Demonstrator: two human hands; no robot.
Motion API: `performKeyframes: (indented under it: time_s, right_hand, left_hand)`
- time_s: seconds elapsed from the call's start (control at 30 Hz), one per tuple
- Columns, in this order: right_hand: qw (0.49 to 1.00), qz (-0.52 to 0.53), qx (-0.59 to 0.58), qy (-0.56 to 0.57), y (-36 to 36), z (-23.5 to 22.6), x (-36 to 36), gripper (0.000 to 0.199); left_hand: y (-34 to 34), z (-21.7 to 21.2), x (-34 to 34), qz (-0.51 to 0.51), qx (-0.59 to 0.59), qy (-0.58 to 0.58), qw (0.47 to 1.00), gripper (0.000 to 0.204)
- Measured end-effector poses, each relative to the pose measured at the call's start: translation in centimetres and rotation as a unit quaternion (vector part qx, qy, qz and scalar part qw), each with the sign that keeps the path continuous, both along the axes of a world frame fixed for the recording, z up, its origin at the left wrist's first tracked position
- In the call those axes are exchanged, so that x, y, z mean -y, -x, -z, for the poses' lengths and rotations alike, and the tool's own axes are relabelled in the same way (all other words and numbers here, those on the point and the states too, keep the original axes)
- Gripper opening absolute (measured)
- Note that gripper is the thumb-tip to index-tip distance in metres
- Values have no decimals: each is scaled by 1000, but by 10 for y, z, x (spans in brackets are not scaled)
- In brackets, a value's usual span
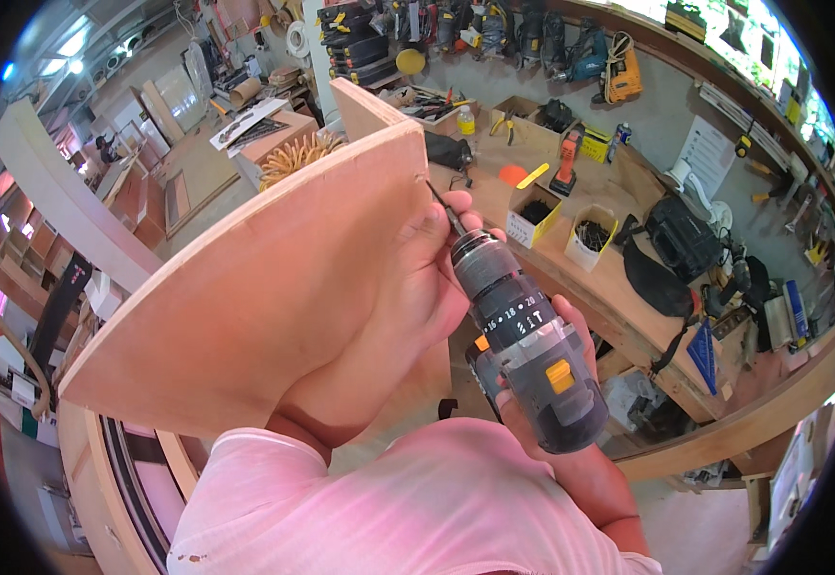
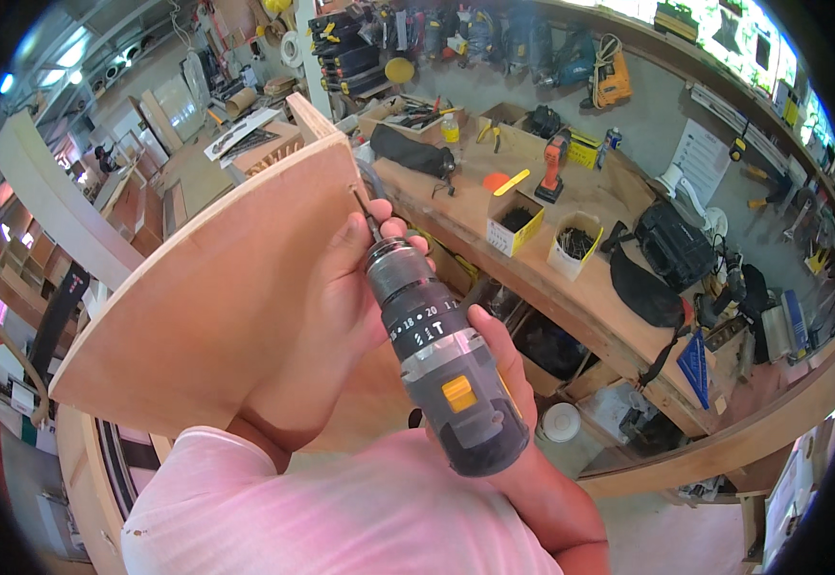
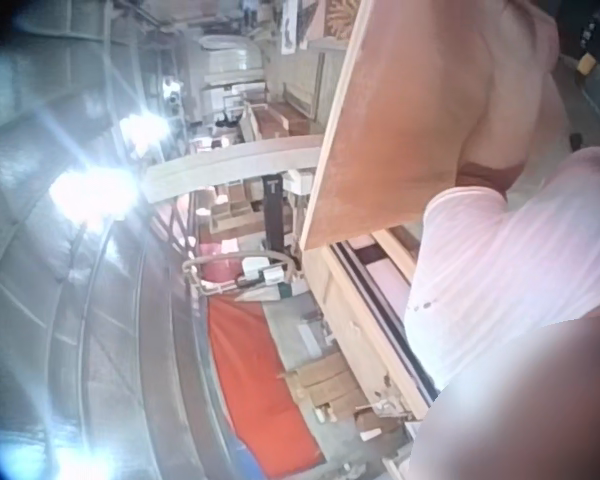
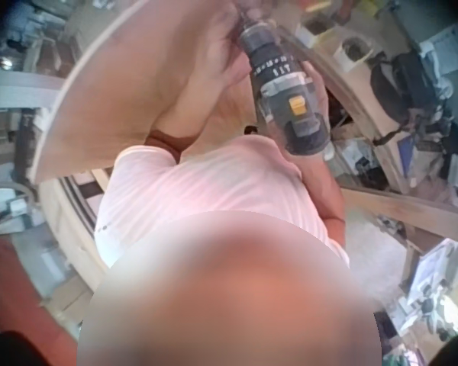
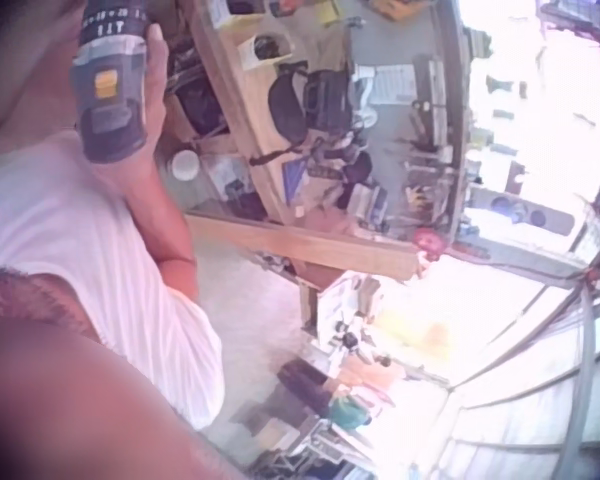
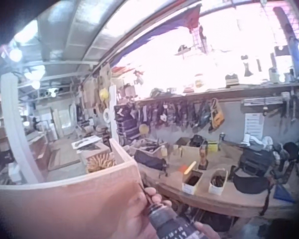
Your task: The person uses a cordless drill to drive screws into a large curved plywood panel, then picks up a smaller rectangular piece and attaches it to the panel. The person continues to fasten the pieces together with screws.
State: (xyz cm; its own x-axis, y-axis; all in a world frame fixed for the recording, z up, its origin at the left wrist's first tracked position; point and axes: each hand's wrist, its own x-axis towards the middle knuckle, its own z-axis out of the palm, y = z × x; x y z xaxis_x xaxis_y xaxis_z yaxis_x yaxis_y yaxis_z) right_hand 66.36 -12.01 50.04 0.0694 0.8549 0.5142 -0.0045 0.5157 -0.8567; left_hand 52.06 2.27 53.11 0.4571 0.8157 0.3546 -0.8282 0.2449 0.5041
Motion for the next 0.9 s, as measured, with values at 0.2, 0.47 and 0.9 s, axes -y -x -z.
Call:
performKeyframes:
  time_s: [0.2,0.47,0.9]
  right_hand:
    - [995,-1,95,-24,-12,3,-15,94]
    - [990,-10,122,-71,-20,2,-23,89]
    - [989,-123,-26,82,-27,12,-28,70]
  left_hand:
    - [1,-6,-6,-15,6,12,1000,28]
    - [1,-6,-2,-39,-11,9,999,29]
    - [3,-4,-2,-33,9,15,999,27]
